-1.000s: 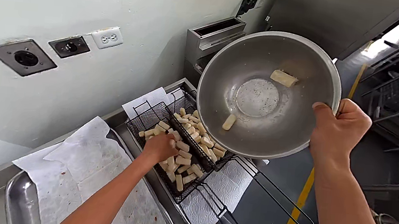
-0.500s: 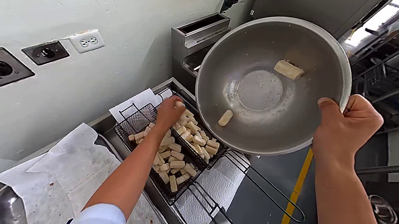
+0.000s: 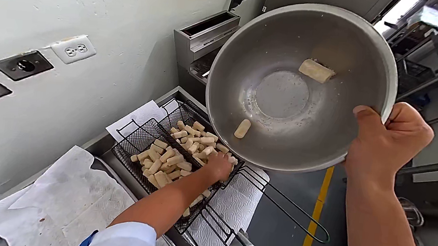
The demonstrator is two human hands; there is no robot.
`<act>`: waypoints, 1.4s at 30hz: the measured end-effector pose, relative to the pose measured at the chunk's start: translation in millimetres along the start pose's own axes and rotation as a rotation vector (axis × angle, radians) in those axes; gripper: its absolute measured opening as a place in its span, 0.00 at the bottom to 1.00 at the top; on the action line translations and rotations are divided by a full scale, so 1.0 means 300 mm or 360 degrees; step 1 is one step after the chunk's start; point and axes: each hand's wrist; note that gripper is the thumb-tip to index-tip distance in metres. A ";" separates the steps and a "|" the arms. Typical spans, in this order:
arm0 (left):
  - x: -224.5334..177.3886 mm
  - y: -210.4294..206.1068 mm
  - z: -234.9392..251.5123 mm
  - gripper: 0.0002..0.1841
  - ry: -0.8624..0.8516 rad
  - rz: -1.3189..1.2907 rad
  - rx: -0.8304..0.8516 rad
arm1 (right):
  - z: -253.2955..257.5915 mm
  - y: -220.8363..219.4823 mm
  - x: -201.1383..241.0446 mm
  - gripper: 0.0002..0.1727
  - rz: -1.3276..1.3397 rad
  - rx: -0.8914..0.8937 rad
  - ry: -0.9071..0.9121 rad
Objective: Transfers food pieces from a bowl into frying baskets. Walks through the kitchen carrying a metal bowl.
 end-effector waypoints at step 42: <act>-0.225 0.541 -0.038 0.39 -0.0040 -0.1539 -0.1899 | -0.217 -0.044 0.075 0.19 -0.0245 0.0249 -0.0112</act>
Point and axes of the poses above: each hand's wrist, its own z-axis towards the middle knuckle, its own y-axis out of the back of the hand, x = y × z, and after that the axes turned 14 degrees about -x, right-handed
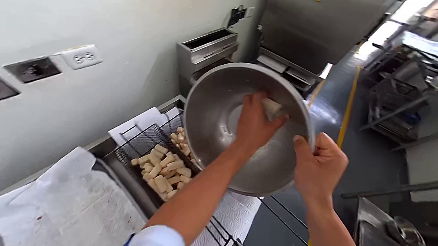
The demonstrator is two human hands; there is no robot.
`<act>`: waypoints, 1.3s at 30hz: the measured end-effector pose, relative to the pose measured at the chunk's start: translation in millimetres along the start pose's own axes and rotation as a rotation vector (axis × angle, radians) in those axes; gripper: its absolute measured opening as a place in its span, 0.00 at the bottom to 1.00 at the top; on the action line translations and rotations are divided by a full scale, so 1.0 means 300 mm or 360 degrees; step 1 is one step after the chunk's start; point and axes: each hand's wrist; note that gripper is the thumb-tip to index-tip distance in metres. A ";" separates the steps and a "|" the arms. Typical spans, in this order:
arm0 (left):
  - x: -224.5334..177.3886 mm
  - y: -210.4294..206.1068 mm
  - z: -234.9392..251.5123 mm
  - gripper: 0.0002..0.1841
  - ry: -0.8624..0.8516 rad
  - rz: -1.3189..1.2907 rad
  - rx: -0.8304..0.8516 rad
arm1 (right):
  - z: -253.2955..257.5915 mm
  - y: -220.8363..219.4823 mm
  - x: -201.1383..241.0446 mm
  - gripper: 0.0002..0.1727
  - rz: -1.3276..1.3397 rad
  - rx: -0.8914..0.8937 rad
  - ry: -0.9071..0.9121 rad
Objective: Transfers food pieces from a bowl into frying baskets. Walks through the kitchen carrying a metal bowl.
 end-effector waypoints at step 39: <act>0.279 0.738 -0.167 0.31 0.0447 0.0857 0.0058 | 0.123 0.432 -0.319 0.18 -0.0273 -0.0313 -0.0039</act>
Point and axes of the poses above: each hand's wrist, its own z-axis towards the middle knuckle, its own y-axis out of the back of the hand, x = y × z, and after that the axes turned 14 degrees about -x, right-handed
